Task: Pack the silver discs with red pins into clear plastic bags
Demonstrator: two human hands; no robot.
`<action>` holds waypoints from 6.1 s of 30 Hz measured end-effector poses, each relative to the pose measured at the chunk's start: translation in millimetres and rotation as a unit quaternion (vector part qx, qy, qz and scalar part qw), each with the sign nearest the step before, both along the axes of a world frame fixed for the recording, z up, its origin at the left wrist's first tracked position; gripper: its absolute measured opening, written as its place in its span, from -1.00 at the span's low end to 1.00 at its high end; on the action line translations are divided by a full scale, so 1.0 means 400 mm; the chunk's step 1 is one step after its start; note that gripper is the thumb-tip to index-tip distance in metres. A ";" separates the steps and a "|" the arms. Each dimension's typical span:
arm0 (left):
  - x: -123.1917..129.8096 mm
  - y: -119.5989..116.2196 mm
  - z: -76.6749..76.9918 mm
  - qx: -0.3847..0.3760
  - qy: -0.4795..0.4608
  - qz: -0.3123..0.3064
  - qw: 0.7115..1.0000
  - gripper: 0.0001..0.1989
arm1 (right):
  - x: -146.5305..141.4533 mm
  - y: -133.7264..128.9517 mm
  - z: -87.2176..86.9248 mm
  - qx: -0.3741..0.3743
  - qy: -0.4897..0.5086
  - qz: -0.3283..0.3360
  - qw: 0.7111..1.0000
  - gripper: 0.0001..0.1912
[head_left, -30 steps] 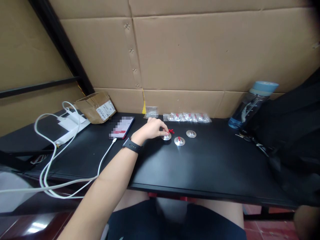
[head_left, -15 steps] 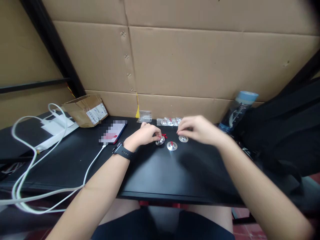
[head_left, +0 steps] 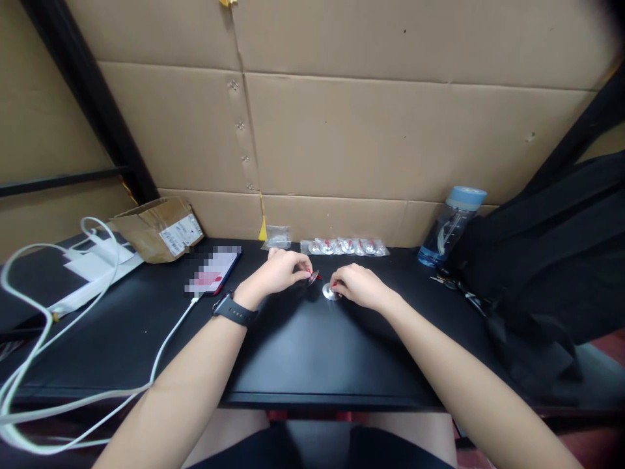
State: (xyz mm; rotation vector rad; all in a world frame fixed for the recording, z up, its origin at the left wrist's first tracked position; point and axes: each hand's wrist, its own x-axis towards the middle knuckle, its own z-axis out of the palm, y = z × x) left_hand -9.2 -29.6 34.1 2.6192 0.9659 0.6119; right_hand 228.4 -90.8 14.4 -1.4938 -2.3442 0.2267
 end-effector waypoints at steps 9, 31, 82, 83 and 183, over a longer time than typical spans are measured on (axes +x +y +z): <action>0.033 0.002 -0.016 -0.088 -0.163 0.009 0.983 -0.82 | -0.023 0.019 -0.024 0.088 0.412 -0.011 0.907 -0.82; 0.070 -0.011 -0.047 -0.129 -0.206 -0.020 0.970 -0.81 | -0.010 -0.013 -0.011 -0.198 0.566 0.024 0.800 -0.49; -0.107 0.173 -0.136 0.048 0.118 0.253 0.959 -0.61 | 0.021 0.004 -0.018 0.007 0.369 0.039 0.928 -0.68; -0.107 0.172 -0.132 0.061 0.114 0.249 0.960 -0.63 | 0.021 0.003 -0.017 0.004 0.372 0.038 0.928 -0.68; -0.054 -0.343 -0.154 0.084 0.059 0.110 0.989 -0.67 | -0.041 -0.053 -0.013 0.031 0.033 0.090 0.995 -0.77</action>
